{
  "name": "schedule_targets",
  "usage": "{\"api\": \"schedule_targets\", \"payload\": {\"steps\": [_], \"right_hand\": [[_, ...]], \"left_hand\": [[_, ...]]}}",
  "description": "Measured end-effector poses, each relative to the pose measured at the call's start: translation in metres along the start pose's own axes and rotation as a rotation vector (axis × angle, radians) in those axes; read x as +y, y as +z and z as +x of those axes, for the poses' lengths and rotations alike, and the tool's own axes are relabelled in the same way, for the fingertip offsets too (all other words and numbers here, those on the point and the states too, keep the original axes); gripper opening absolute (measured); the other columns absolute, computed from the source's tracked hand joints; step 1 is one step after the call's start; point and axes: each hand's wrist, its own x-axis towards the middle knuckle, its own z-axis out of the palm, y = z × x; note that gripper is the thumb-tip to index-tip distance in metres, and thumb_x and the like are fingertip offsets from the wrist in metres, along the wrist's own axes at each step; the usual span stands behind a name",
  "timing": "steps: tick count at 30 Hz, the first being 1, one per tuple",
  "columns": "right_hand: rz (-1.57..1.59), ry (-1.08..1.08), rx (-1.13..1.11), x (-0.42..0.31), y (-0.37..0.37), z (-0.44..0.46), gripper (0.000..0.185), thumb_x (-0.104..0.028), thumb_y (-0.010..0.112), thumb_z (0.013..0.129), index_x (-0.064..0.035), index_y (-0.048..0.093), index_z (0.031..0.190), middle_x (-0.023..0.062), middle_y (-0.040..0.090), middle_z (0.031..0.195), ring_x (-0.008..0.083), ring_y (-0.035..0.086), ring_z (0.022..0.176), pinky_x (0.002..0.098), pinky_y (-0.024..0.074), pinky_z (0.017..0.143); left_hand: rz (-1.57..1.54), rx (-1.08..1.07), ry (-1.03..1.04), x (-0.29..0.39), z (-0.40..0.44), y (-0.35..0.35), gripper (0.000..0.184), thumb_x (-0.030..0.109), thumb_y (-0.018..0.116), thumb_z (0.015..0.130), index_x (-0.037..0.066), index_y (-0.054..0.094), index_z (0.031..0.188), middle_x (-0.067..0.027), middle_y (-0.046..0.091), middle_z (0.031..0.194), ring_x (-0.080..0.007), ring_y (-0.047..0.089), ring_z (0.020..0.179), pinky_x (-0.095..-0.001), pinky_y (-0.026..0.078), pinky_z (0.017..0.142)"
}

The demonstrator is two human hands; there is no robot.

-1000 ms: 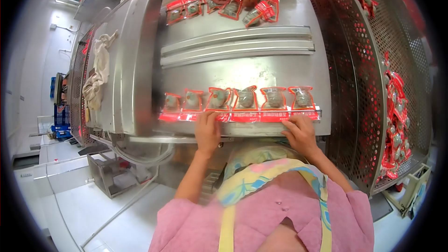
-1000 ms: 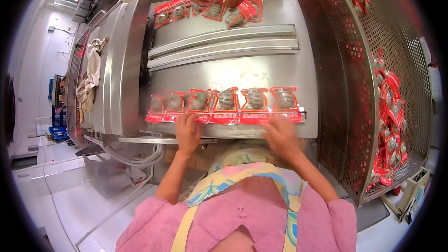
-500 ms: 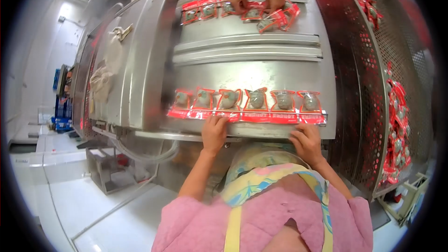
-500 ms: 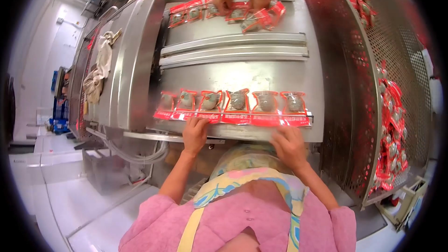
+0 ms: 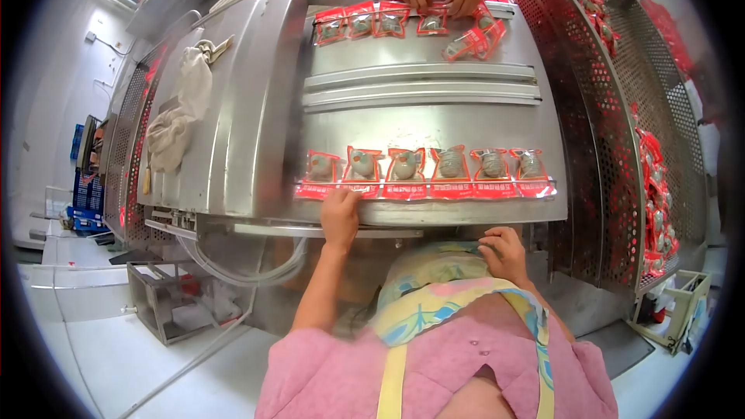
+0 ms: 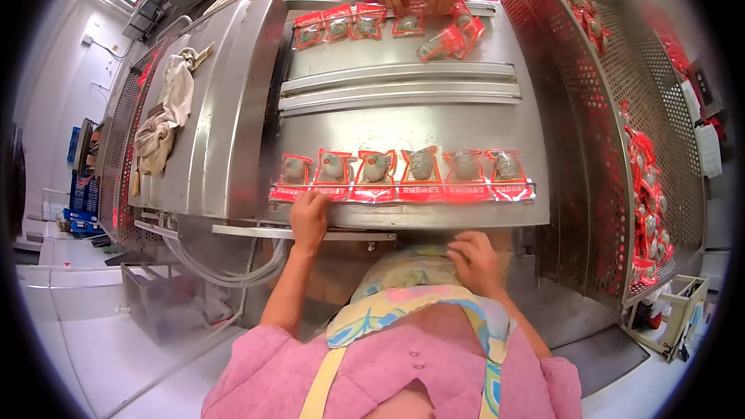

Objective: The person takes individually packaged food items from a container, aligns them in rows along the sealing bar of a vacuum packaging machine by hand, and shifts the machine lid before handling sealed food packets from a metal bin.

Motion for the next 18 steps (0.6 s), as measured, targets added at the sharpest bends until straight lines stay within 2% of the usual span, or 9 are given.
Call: {"api": "schedule_targets", "payload": {"steps": [6,9,10,13,15,18], "right_hand": [[0.019,0.011,0.024,0.001,0.024,-0.017,0.014,-0.007,0.071,0.073,-0.0051,0.066,0.086,0.0107,0.06,0.095,0.0276,0.059,0.09,0.0353,0.0493,0.074],[-0.049,0.051,-0.009,-0.003,0.029,-0.023,0.014,-0.02,0.069,0.077,-0.0083,0.067,0.085,0.0084,0.061,0.095,0.0258,0.058,0.093,0.0361,0.0497,0.077],[-0.012,0.124,0.005,-0.013,0.029,-0.023,0.013,-0.02,0.068,0.077,-0.0085,0.067,0.084,0.0067,0.061,0.095,0.0245,0.058,0.094,0.0357,0.0496,0.077],[0.026,0.101,0.01,-0.013,0.04,-0.025,0.012,-0.02,0.068,0.077,-0.0097,0.066,0.082,0.0041,0.059,0.089,0.0236,0.057,0.091,0.0364,0.0493,0.074],[0.026,0.126,-0.035,-0.014,0.047,-0.026,0.013,-0.018,0.069,0.077,-0.0077,0.066,0.085,0.0055,0.06,0.095,0.0237,0.057,0.092,0.0354,0.049,0.075],[0.07,0.158,-0.034,-0.016,0.055,-0.028,0.014,-0.021,0.066,0.079,-0.008,0.066,0.084,0.0051,0.059,0.092,0.024,0.056,0.092,0.0362,0.048,0.076]], "left_hand": [[-0.064,-0.02,0.004,-0.005,-0.002,-0.005,0.014,-0.002,0.056,0.072,0.007,0.06,0.082,-0.0102,0.057,0.079,-0.0307,0.055,0.077,-0.0412,0.044,0.066],[-0.13,-0.028,0.01,-0.005,-0.003,-0.003,0.008,0.0,0.055,0.074,0.005,0.058,0.079,-0.0127,0.056,0.077,-0.0329,0.053,0.075,-0.0428,0.042,0.067],[-0.104,0.005,0.063,-0.008,-0.005,-0.001,0.006,0.001,0.056,0.076,0.005,0.059,0.079,-0.0126,0.056,0.077,-0.033,0.054,0.076,-0.0435,0.042,0.068],[-0.086,0.087,0.178,-0.006,-0.002,-0.005,0.006,0.004,0.06,0.079,0.007,0.062,0.084,-0.0118,0.058,0.08,-0.0326,0.054,0.08,-0.0429,0.043,0.071],[-0.096,0.06,0.165,-0.018,-0.005,-0.003,0.004,0.006,0.061,0.079,0.007,0.063,0.083,-0.0117,0.057,0.08,-0.0324,0.054,0.081,-0.0424,0.043,0.072],[-0.096,0.037,0.17,-0.023,-0.005,-0.005,0.002,0.006,0.062,0.077,0.006,0.063,0.079,-0.0116,0.057,0.079,-0.0323,0.053,0.08,-0.0426,0.043,0.071]]}}
